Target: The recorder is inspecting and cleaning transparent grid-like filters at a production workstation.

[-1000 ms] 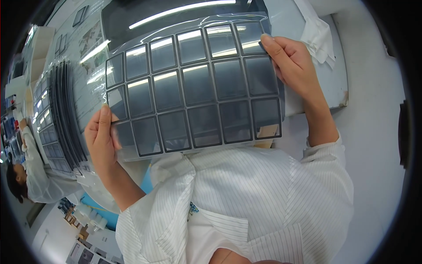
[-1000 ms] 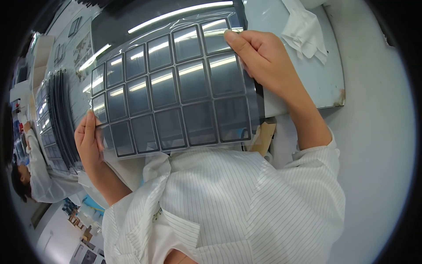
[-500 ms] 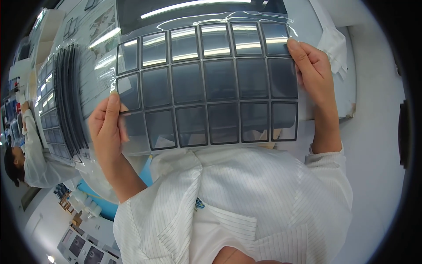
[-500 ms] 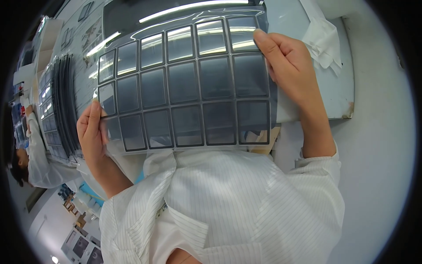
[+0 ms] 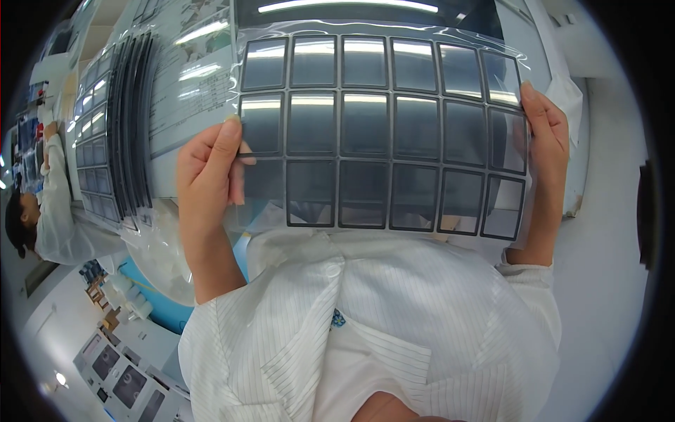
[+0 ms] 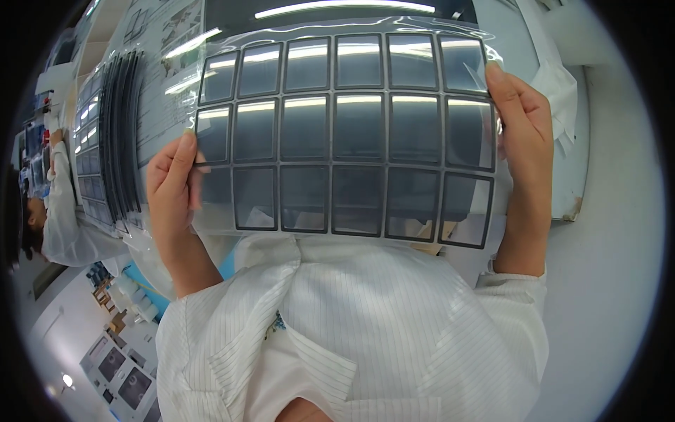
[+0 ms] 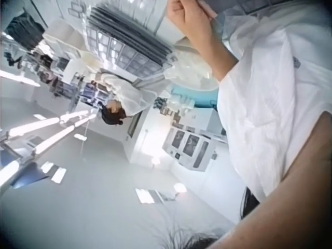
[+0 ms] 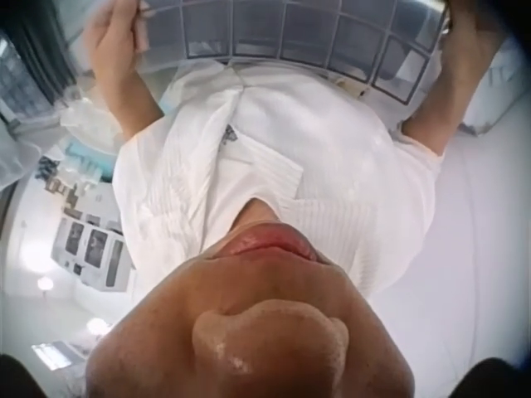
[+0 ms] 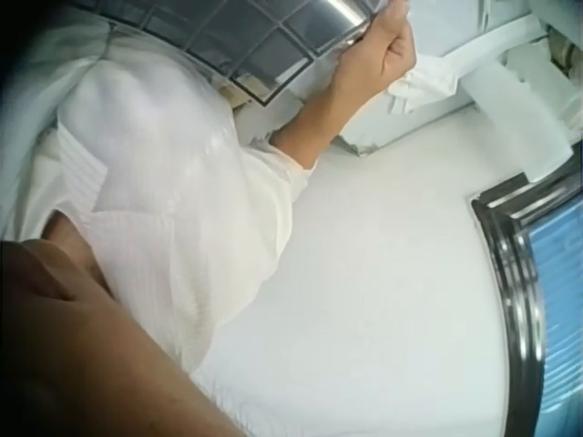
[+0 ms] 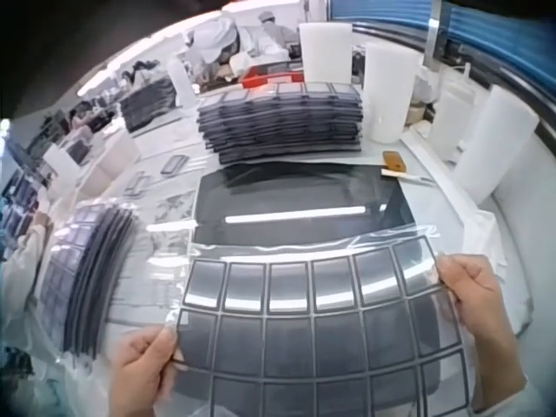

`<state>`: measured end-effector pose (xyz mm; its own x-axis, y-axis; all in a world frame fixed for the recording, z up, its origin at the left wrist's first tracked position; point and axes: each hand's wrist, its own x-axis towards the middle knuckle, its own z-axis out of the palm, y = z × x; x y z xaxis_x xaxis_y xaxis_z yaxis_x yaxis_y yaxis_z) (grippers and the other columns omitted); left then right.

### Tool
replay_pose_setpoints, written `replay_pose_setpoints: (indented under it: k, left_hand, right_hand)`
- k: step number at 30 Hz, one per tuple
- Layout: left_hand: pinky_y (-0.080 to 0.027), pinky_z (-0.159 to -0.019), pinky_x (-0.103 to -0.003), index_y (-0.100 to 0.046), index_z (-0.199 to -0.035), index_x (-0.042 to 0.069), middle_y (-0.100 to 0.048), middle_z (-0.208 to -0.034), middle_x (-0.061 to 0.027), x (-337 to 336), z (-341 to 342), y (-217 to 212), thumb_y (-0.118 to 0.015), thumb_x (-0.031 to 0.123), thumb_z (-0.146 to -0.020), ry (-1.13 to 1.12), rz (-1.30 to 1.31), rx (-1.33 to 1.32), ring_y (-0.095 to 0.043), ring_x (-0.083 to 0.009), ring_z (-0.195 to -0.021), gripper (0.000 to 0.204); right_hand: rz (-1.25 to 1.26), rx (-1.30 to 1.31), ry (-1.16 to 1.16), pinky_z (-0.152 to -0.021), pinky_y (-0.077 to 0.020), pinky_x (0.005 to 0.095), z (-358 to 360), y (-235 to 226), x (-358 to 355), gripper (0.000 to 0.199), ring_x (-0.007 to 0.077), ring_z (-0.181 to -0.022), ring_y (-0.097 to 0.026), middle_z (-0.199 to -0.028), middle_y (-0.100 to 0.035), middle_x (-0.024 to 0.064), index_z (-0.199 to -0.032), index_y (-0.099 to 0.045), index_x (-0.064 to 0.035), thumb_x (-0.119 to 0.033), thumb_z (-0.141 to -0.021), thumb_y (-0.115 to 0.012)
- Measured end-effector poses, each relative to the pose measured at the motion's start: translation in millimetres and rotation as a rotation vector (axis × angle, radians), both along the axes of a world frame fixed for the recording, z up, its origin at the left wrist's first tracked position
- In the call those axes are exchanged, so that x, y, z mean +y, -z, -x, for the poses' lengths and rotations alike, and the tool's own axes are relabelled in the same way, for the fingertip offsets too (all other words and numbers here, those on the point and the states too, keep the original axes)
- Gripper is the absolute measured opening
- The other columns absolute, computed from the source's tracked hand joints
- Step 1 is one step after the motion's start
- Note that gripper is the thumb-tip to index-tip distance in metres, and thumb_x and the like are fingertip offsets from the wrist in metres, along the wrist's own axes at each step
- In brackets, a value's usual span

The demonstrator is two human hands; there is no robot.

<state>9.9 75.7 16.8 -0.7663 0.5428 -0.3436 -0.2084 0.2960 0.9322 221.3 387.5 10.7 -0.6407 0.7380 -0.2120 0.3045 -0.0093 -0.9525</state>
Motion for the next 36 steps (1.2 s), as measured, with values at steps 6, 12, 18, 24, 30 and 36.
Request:
replay_pose_setpoints:
  k: [6, 12, 18, 24, 30, 36]
  left_hand:
    - [-0.024, -0.035, -0.019, -0.06, -0.075, 0.001, -0.052, -0.055, 0.0009, 0.0, -2.1, 2.8, -0.052, 0.028, -0.099, 0.028, -0.043, -0.022, -0.037, -0.0022, -0.035, 0.037]
    - [-0.028, -0.036, -0.019, -0.06, -0.077, 0.0, -0.053, -0.056, 0.0001, 3.5, -7.2, 6.0, -0.053, 0.027, -0.099, 0.009, -0.065, -0.024, -0.041, -0.0027, -0.036, 0.035]
    - [-0.03, -0.036, -0.019, -0.059, -0.076, 0.001, -0.058, -0.06, -0.0021, 7.1, -11.1, 8.9, -0.053, 0.031, -0.098, -0.004, -0.029, -0.051, -0.043, -0.0031, -0.037, 0.039]
    - [-0.03, -0.036, -0.02, -0.059, -0.073, 0.002, -0.058, -0.06, -0.0015, 7.5, -10.7, 12.7, -0.053, 0.036, -0.098, 0.038, 0.022, -0.013, -0.043, -0.0035, -0.037, 0.043]
    - [-0.03, -0.036, -0.02, -0.058, -0.072, 0.002, -0.056, -0.059, -0.0004, 8.5, -10.5, 10.0, -0.052, 0.037, -0.098, 0.054, 0.051, -0.016, -0.043, -0.0037, -0.038, 0.045]
    - [-0.031, -0.037, -0.02, -0.057, -0.07, 0.003, -0.054, -0.057, 0.0003, 9.0, -10.9, 10.0, -0.051, 0.037, -0.098, 0.07, 0.045, -0.031, -0.043, -0.004, -0.038, 0.045]
  right_hand:
    - [-0.05, -0.009, 0.015, -0.042, -0.0204, 0.0162, -4.2, 3.7, 6.8, 0.03, -0.0036, -0.047, -0.035, -0.058, -0.047, -0.0122, -0.08, -0.068, -0.0101, -0.035, -0.095, -0.058]
    - [0.017, 0.05, 0.064, -0.042, -0.0184, 0.0172, -2.3, 5.5, 8.2, 0.026, -0.0029, -0.046, -0.031, -0.055, -0.041, -0.0123, -0.081, -0.067, -0.0114, -0.031, -0.095, -0.058]
    - [-0.001, 0.074, 0.046, -0.043, -0.0166, 0.0173, -7.0, 7.7, 14.8, 0.025, -0.0021, -0.045, -0.029, -0.055, -0.038, -0.0116, -0.078, -0.064, -0.0116, -0.028, -0.096, -0.057]
    - [-0.012, 0.05, 0.033, -0.042, -0.0159, 0.0178, -8.3, 4.6, 15.8, 0.026, -0.0022, -0.045, -0.028, -0.055, -0.036, -0.0116, -0.076, -0.061, -0.0127, -0.027, -0.097, -0.056]
    - [-0.037, 0.058, 0.019, -0.041, -0.0146, 0.0191, -9.2, 5.3, 16.6, 0.031, -0.0012, -0.044, -0.026, -0.053, -0.035, -0.0108, -0.07, -0.055, -0.0134, -0.027, -0.098, -0.053]
    - [-0.021, 0.099, 0.028, -0.041, -0.0138, 0.0204, -10.7, 7.5, 19.9, 0.031, -0.0005, -0.043, -0.024, -0.053, -0.033, -0.0105, -0.07, -0.054, -0.0127, -0.025, -0.099, -0.052]
